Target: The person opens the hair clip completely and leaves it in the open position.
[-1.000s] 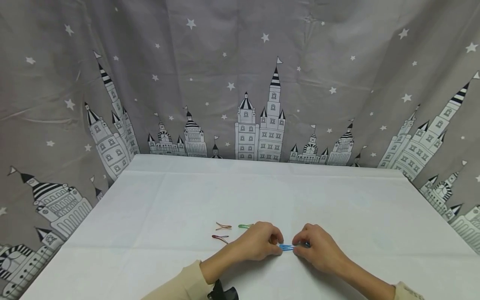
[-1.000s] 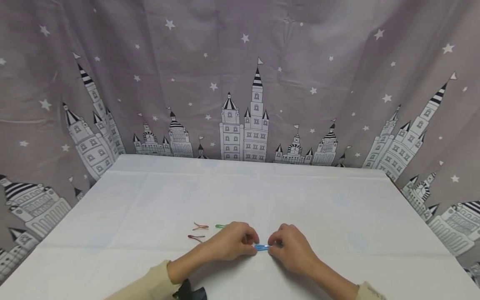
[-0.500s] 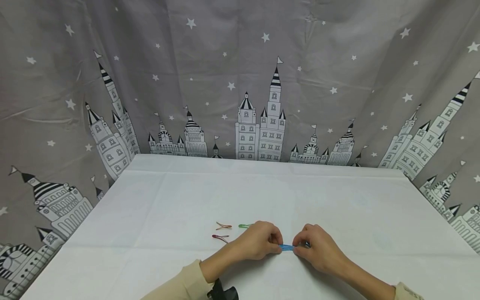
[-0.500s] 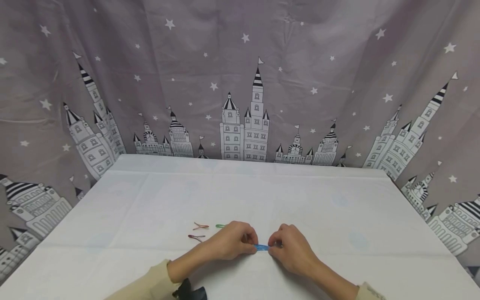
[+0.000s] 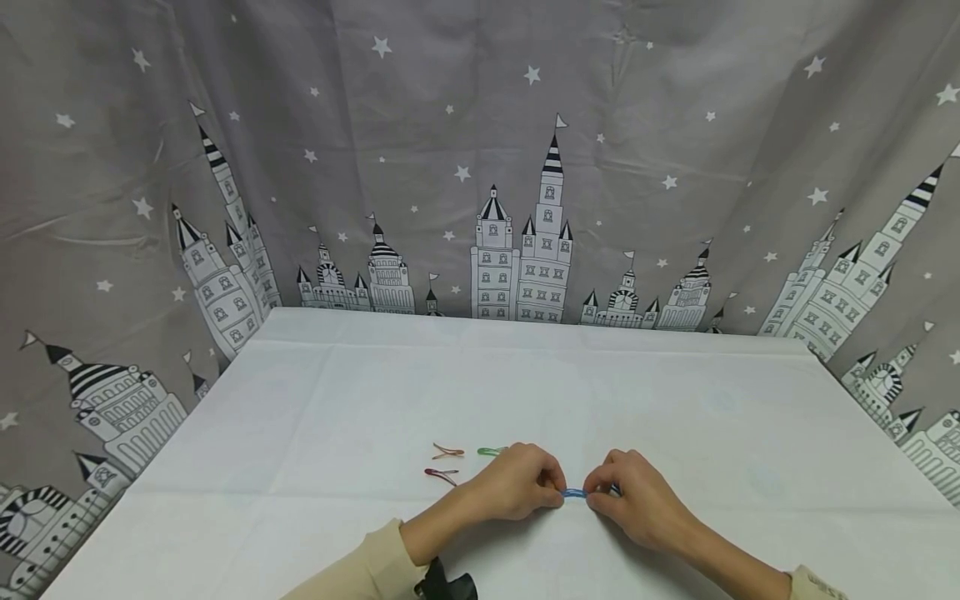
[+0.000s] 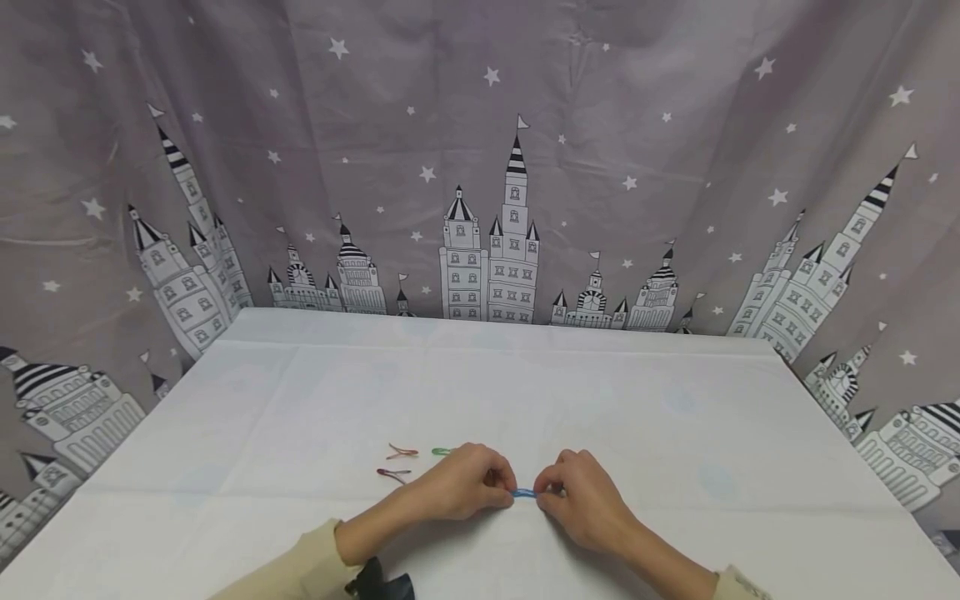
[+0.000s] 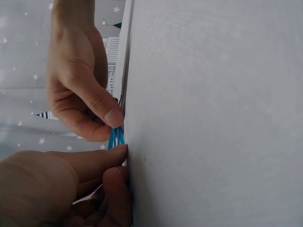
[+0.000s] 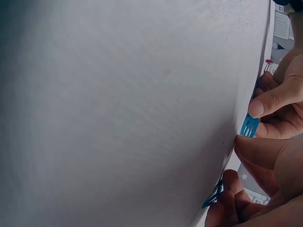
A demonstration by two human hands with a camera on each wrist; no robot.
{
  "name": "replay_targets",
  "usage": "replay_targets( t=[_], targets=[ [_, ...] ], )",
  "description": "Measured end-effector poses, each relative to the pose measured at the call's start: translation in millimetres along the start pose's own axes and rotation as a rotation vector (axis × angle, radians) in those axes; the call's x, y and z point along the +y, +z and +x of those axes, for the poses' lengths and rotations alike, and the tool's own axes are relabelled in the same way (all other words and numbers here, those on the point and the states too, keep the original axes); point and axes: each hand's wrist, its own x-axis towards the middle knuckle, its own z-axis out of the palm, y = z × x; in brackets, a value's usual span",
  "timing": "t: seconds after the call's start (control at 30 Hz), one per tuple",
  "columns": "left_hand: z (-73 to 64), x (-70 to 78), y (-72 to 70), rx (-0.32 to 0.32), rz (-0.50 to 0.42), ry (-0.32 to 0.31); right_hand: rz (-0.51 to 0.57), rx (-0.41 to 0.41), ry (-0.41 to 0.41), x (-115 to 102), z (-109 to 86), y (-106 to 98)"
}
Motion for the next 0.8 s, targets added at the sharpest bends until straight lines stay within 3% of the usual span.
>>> replay_targets(
  t=[0.43, 0.6, 0.8],
  targets=[
    [2.7, -3.0, -3.6, 0.03, -0.008, 0.053, 0.019, 0.035, -0.009, -2, 1.0, -2],
    [2.9, -1.6, -10.5, 0.07, -0.011, 0.058, 0.085, 0.052, -0.003, -5, 1.9, -4],
    [-0.6, 0.6, -19.4, 0.092, -0.08, 0.027, 0.198, 0.035, -0.016, -9, 4.6, -3]
  ],
)
